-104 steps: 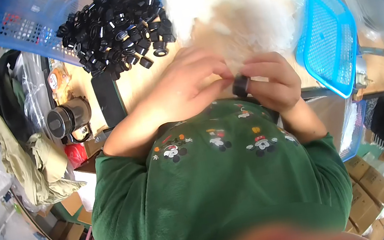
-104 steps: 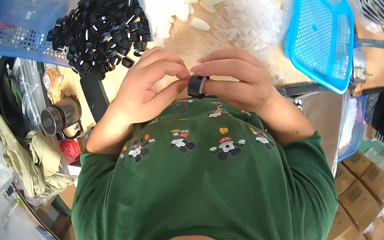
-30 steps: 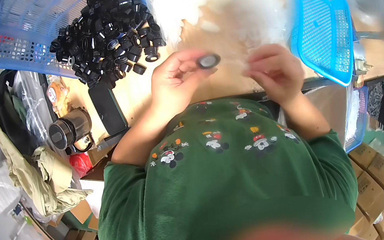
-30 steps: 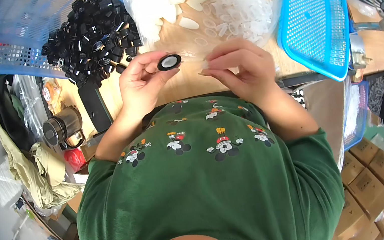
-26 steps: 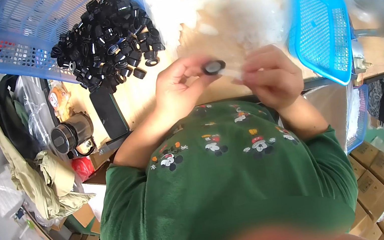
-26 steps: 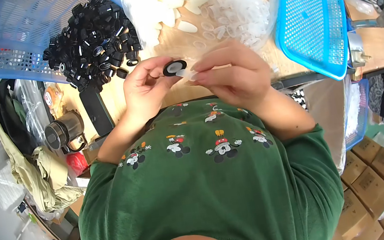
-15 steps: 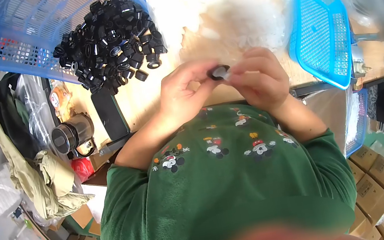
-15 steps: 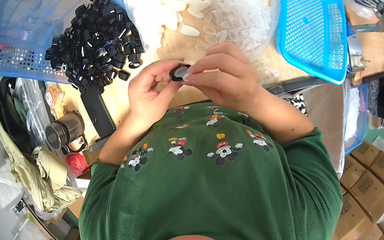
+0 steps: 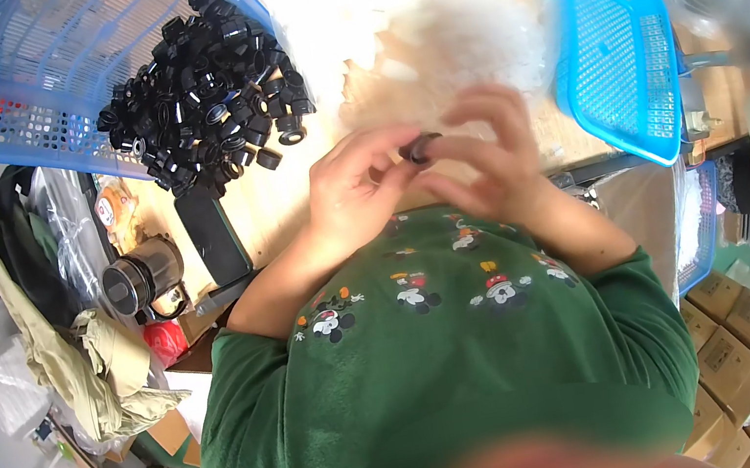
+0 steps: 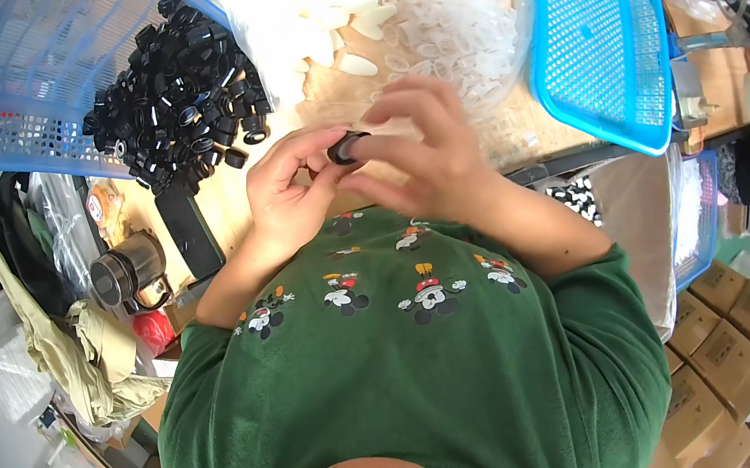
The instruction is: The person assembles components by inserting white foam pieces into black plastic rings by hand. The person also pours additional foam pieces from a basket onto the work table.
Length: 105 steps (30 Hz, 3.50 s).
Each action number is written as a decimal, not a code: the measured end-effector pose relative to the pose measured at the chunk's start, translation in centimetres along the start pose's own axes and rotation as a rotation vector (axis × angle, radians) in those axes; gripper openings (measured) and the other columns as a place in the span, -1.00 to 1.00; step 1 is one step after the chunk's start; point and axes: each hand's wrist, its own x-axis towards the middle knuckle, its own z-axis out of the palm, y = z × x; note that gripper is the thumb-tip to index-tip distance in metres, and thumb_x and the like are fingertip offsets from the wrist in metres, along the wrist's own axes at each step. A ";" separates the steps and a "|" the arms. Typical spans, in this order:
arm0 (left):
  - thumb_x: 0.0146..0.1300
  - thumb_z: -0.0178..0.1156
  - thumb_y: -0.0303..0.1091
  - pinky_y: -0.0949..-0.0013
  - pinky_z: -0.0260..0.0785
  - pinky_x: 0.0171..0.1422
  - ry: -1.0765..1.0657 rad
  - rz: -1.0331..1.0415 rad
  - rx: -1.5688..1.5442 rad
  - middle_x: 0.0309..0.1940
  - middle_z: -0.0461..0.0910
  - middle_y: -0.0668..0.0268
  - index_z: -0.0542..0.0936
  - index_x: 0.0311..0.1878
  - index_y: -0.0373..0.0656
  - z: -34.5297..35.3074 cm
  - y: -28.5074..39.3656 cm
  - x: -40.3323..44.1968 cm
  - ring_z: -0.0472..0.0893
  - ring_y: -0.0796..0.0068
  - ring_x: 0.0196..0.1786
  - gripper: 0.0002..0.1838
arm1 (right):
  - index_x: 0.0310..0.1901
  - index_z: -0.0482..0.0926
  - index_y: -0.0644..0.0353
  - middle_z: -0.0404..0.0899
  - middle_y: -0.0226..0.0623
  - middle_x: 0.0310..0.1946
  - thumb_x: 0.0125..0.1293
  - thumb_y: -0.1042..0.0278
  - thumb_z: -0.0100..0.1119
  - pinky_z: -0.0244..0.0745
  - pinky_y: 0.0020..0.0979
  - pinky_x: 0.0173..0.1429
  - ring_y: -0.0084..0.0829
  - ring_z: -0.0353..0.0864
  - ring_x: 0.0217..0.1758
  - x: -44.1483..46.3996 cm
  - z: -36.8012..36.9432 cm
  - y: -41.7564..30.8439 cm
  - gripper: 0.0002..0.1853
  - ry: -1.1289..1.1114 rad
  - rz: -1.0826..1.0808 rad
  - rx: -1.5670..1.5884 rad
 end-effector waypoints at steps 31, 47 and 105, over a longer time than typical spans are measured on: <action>0.00 0.29 -0.69 0.62 0.30 -0.37 -0.006 -0.007 0.069 -0.32 0.61 0.33 0.58 -0.04 -0.25 0.2 -0.8 -0.2 0.42 0.72 -0.49 -0.61 | -0.23 0.69 0.12 0.56 -0.35 -0.26 0.04 0.59 0.34 0.45 -0.51 -0.33 -0.45 0.58 -0.24 -0.1 0.2 2.3 -0.77 -0.138 0.199 0.541; -0.20 0.32 -0.61 0.32 0.38 -0.19 -0.261 0.375 0.321 -0.25 0.67 0.26 0.62 -0.12 -0.18 -0.8 2.1 -0.1 0.59 0.27 -0.32 -0.56 | -0.21 0.45 0.18 0.53 -0.47 -0.36 0.09 0.50 0.40 0.46 -0.60 -0.21 -0.65 0.54 -0.28 -2.2 0.2 0.2 -0.70 -0.344 0.842 1.395; -0.04 0.37 -0.71 0.56 0.33 -0.06 0.184 0.031 0.070 -0.08 0.57 0.27 0.46 -0.10 -0.23 -0.9 -4.8 0.6 0.44 0.66 -0.19 -0.58 | -0.28 0.57 0.27 0.57 -0.28 -0.30 0.14 0.67 0.26 0.51 -0.49 -0.22 -0.52 0.58 -0.32 -0.3 3.2 4.3 -0.87 0.137 0.540 0.565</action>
